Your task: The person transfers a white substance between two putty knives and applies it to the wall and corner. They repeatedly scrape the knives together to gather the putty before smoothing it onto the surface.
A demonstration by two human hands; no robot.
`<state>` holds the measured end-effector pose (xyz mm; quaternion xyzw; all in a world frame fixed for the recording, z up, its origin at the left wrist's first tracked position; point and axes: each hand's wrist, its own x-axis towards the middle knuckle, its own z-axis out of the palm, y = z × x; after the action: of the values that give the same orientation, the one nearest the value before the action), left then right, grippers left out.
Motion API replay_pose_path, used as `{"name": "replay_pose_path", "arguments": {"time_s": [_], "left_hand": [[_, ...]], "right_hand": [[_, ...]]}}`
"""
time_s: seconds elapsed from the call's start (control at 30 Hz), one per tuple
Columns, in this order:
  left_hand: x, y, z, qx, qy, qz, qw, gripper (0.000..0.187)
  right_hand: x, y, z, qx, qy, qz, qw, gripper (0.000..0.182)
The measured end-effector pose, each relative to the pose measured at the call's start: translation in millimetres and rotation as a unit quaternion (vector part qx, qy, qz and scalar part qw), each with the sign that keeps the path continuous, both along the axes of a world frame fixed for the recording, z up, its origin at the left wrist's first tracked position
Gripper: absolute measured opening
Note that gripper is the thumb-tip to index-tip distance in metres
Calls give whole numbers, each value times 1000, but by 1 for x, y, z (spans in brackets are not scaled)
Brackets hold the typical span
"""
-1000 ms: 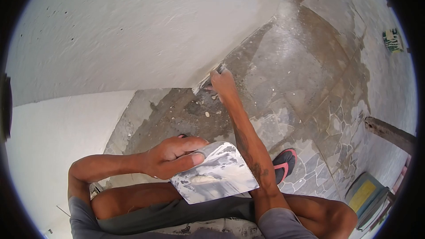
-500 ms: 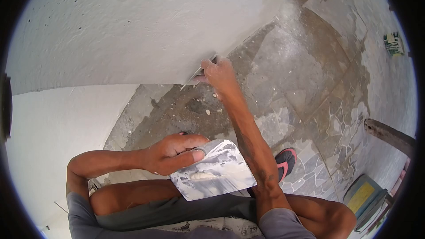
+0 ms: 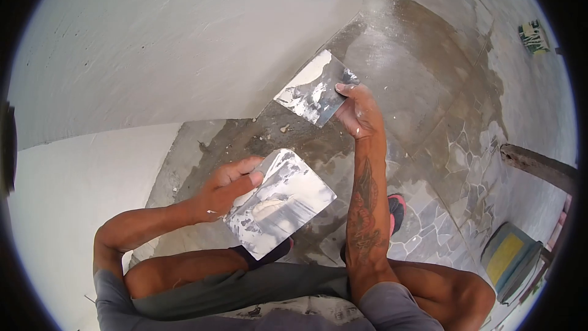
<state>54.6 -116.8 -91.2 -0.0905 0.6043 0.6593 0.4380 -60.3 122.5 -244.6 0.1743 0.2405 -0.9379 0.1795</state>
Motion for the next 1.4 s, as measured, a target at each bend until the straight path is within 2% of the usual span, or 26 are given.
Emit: {"name": "replay_pose_path", "arguments": {"time_s": [0.1, 0.2, 0.23, 0.27, 0.37, 0.4, 0.43, 0.47, 0.5, 0.57, 0.6, 0.67, 0.7, 0.73, 0.77, 0.83, 0.87, 1.03, 1.17, 1.3, 1.4], "left_hand": [[-5, 4, -10, 8, -60, 112, 992, 35], [-17, 8, -10, -3, -92, 178, 980, 43], [-21, 12, -7, -4, -100, 198, 975, 44], [-25, 18, -3, -34, -90, 218, 971, 61], [-41, 30, 1, -21, -66, 231, 970, 66], [-49, 29, -7, 2, -71, 216, 974, 65], [-56, 33, -5, 31, -68, 219, 973, 55], [-62, 38, -1, 61, -64, 221, 971, 46], [-68, 43, 2, 91, -61, 222, 969, 38], [-77, 53, 7, 92, -48, 231, 967, 37], [-81, 57, 15, 110, -42, 220, 968, 39], [-86, 67, 34, 123, -19, 217, 968, 39], [-84, 72, 43, 116, -5, 228, 967, 37], [-83, 75, 49, 109, 11, 240, 965, 35], [-87, 70, 51, 178, 15, 209, 962, 32], [-95, 69, 49, 213, 8, 171, 962, 29], [-95, 77, 55, 186, -22, 202, 961, 24], [-89, 79, 48, 180, -6, 211, 961, 28], [-87, 79, 45, 173, 8, 211, 962, 30], [-87, 81, 43, 172, 15, 209, 963, 33], [-87, 81, 30, 130, 13, 236, 963, 35]], "right_hand": [[-8, 20, 15, 36, 42, -37, 998, 39], [-14, 47, 57, 114, 133, -46, 983, 38], [-16, 57, 74, 138, 162, -45, 976, 37], [-17, 59, 98, 165, 191, -63, 966, 35], [-24, 51, 176, 276, 295, -82, 911, 26], [-26, 53, 196, 334, 336, -71, 878, 23], [-34, 61, 215, 412, 418, -5, 809, 21], [-38, 67, 243, 510, 451, 79, 729, 24], [-43, 72, 271, 590, 490, 150, 624, 27], [-43, 63, 308, 661, 546, 241, 455, 37], [-42, 56, 317, 636, 612, 249, 398, 39], [-36, 54, 323, 596, 681, 237, 353, 41], [-22, 55, 313, 582, 690, 220, 370, 42], [-12, 59, 304, 574, 704, 213, 359, 42], [-2, 62, 295, 565, 719, 205, 349, 43], [9, 71, 279, 558, 748, 204, 295, 43], [15, 74, 269, 554, 759, 203, 276, 43], [33, 77, 227, 550, 773, 182, 260, 42], [34, 88, 210, 571, 760, 158, 267, 43], [24, 106, 195, 598, 746, 145, 254, 42], [16, 122, 190, 625, 728, 157, 235, 42]]}}
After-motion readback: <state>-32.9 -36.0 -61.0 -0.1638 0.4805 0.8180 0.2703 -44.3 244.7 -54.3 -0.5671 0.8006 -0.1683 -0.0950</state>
